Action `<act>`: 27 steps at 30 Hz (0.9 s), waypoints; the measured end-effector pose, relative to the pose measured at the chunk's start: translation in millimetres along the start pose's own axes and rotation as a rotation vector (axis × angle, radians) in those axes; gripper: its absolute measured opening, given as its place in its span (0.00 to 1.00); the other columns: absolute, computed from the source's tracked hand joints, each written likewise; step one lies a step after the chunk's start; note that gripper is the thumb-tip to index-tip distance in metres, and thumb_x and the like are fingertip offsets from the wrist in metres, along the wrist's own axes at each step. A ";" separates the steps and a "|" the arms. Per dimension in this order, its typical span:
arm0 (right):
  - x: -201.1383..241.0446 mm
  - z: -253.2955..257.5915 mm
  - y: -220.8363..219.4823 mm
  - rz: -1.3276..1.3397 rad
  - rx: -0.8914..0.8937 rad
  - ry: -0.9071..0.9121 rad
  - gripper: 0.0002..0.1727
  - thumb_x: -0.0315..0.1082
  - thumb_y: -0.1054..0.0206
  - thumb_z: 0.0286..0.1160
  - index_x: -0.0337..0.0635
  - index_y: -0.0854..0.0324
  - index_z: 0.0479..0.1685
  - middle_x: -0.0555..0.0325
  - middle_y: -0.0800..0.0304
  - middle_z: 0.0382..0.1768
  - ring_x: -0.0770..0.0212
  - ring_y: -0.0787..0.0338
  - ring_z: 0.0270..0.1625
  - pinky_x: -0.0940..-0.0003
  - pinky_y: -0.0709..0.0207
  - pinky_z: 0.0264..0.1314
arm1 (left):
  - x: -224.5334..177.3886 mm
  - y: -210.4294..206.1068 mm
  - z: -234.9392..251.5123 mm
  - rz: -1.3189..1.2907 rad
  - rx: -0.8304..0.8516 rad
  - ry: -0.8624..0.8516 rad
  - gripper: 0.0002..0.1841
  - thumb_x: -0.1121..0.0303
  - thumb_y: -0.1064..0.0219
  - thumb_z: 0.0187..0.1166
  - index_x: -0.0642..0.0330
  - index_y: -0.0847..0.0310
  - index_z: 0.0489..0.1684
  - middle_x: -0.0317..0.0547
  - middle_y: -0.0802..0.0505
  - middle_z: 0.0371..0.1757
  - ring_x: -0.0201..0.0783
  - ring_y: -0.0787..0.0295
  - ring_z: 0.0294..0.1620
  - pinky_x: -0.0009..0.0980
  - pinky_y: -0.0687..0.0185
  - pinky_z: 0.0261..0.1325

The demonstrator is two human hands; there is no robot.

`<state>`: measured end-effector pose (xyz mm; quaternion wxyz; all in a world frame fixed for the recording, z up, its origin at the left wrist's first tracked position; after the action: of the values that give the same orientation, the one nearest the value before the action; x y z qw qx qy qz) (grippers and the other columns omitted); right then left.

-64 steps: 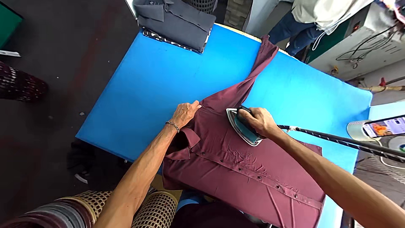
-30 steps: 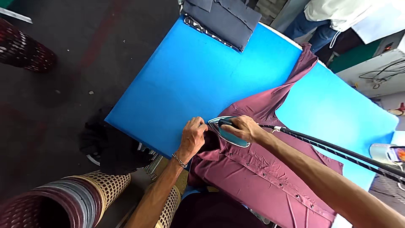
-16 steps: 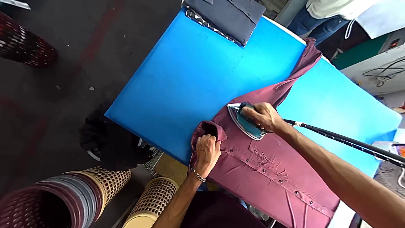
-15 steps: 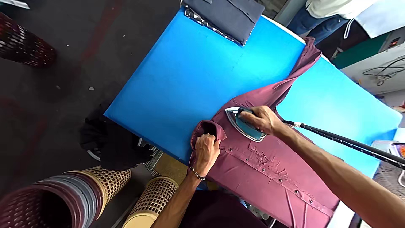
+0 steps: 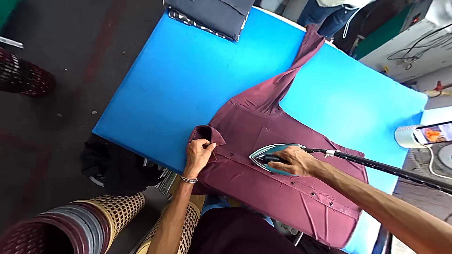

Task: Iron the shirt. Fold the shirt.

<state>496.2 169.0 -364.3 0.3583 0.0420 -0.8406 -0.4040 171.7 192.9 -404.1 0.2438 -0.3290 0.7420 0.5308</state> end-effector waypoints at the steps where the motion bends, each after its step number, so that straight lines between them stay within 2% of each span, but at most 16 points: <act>1: -11.8 -21.5 -2.5 0.001 -0.027 -0.017 0.35 0.73 0.55 0.80 0.56 0.20 0.24 0.68 0.28 0.13 0.63 0.22 0.20 0.55 0.29 0.24 | 5.0 -0.4 6.8 -0.022 0.014 -0.035 0.14 0.59 0.27 0.80 0.63 0.08 0.38 0.54 0.06 0.39 0.49 0.08 0.43 0.55 0.14 0.54; 5: -58.0 -116.4 -12.5 0.041 -0.169 -0.115 0.34 0.71 0.55 0.81 0.57 0.19 0.24 0.71 0.29 0.12 0.66 0.24 0.17 0.58 0.30 0.21 | 20.2 -3.4 26.6 -0.141 0.043 -0.129 0.11 0.63 0.22 0.75 0.63 0.08 0.30 0.47 0.06 0.31 0.39 0.09 0.36 0.48 0.13 0.49; 9: -101.0 -198.0 -30.3 0.035 -0.250 -0.230 0.36 0.73 0.57 0.80 0.56 0.21 0.24 0.69 0.30 0.12 0.65 0.24 0.18 0.56 0.30 0.22 | 20.2 -2.2 22.3 -0.244 0.028 -0.088 0.09 0.66 0.22 0.74 0.63 0.08 0.31 0.46 0.06 0.31 0.36 0.10 0.35 0.43 0.13 0.47; 13: -119.2 -229.3 -37.5 0.003 -0.305 -0.241 0.35 0.71 0.57 0.82 0.54 0.24 0.21 0.69 0.33 0.11 0.64 0.25 0.16 0.57 0.33 0.20 | 18.7 -1.2 20.4 -0.275 0.029 -0.073 0.09 0.67 0.22 0.73 0.63 0.08 0.29 0.45 0.07 0.29 0.34 0.12 0.32 0.39 0.15 0.43; 18: -101.2 -201.3 -33.2 -0.024 -0.230 -0.203 0.34 0.70 0.56 0.82 0.54 0.19 0.25 0.67 0.26 0.13 0.63 0.19 0.20 0.55 0.26 0.24 | 18.7 -3.7 20.9 -0.280 0.020 -0.073 0.07 0.67 0.21 0.73 0.62 0.08 0.29 0.44 0.07 0.29 0.34 0.12 0.31 0.39 0.14 0.41; 21: -69.8 -146.6 -26.2 -0.030 -0.179 -0.158 0.35 0.71 0.57 0.82 0.54 0.18 0.26 0.65 0.23 0.15 0.61 0.17 0.23 0.52 0.24 0.27 | 24.2 -4.7 23.5 -0.281 0.014 -0.063 0.08 0.66 0.21 0.73 0.60 0.07 0.29 0.44 0.06 0.29 0.35 0.12 0.30 0.39 0.15 0.39; 24: -34.7 -78.5 -12.1 0.012 -0.140 -0.118 0.37 0.70 0.55 0.83 0.49 0.19 0.24 0.58 0.20 0.19 0.54 0.14 0.28 0.47 0.22 0.33 | 23.2 -4.3 23.0 -0.248 0.020 -0.055 0.08 0.66 0.22 0.74 0.61 0.07 0.30 0.44 0.06 0.29 0.36 0.11 0.32 0.42 0.14 0.42; 27: -12.7 -21.2 8.0 0.063 -0.149 -0.118 0.37 0.69 0.52 0.83 0.45 0.20 0.23 0.54 0.20 0.20 0.49 0.13 0.30 0.43 0.23 0.33 | 31.1 -8.1 27.5 -0.230 0.041 -0.063 0.08 0.65 0.23 0.75 0.61 0.07 0.32 0.45 0.05 0.31 0.38 0.09 0.34 0.44 0.11 0.45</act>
<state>520.8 165.2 -357.0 0.3229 -0.0351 -0.8287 -0.4558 157.4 210.1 -440.1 0.3329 -0.3899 0.7021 0.4941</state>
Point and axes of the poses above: each hand's wrist, its own z-axis towards the middle knuckle, its own y-axis out of the back of the hand, x = y × z, the point moved 7 cm from there along z, towards the middle knuckle
